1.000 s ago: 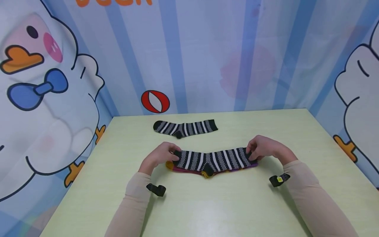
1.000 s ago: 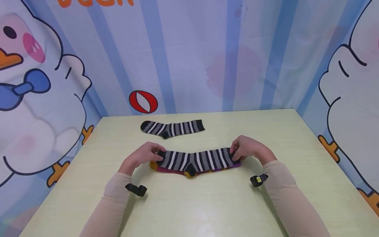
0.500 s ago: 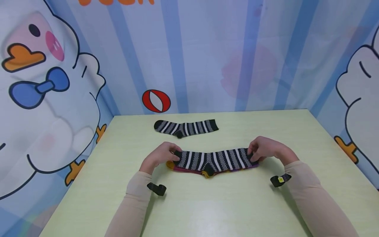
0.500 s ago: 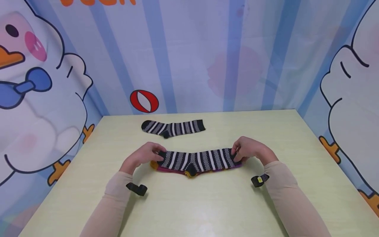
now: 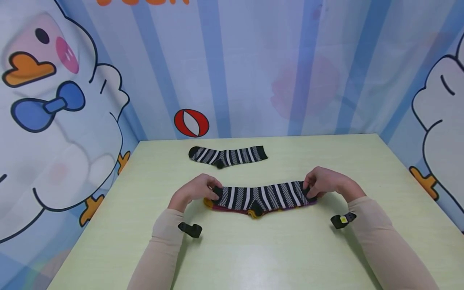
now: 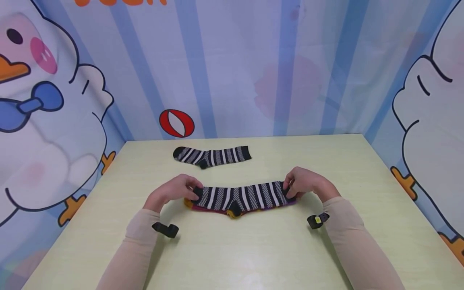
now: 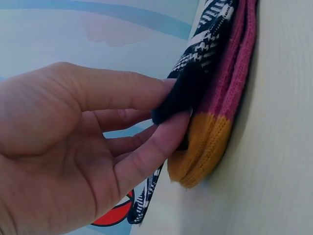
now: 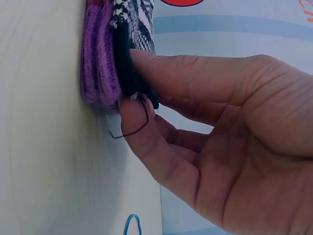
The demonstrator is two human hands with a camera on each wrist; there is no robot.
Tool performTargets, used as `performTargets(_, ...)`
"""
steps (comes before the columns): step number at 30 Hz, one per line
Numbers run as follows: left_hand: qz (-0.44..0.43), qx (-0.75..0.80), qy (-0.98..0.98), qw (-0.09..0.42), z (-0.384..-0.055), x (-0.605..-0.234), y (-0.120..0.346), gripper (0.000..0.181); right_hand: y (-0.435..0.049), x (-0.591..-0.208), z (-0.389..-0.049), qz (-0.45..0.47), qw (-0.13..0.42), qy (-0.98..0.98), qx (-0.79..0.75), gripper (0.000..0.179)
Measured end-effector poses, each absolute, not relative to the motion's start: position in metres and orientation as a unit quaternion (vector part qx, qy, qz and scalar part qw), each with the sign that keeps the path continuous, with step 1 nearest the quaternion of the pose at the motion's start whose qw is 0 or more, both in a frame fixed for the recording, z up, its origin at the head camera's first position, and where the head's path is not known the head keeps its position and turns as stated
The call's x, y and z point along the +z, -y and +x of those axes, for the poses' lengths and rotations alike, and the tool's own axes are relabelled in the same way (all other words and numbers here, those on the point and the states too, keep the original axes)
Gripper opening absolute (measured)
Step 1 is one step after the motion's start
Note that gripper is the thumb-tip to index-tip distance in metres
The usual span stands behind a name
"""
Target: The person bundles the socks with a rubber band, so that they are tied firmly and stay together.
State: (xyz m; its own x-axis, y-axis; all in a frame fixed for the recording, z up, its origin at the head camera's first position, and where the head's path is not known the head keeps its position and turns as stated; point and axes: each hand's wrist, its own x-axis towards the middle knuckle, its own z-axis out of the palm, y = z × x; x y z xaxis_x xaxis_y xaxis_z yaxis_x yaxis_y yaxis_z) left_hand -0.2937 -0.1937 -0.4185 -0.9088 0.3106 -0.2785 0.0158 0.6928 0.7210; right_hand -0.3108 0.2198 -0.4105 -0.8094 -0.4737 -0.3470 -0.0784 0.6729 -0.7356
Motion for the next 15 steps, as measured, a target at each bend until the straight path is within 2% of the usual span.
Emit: performTargets(15, 0.092, 0.344, -0.918, 0.174, -0.2925, -0.4213, 0.1864, 0.029, -0.2207, -0.4116, -0.3110, -0.156, 0.267, -0.879, -0.364, 0.021)
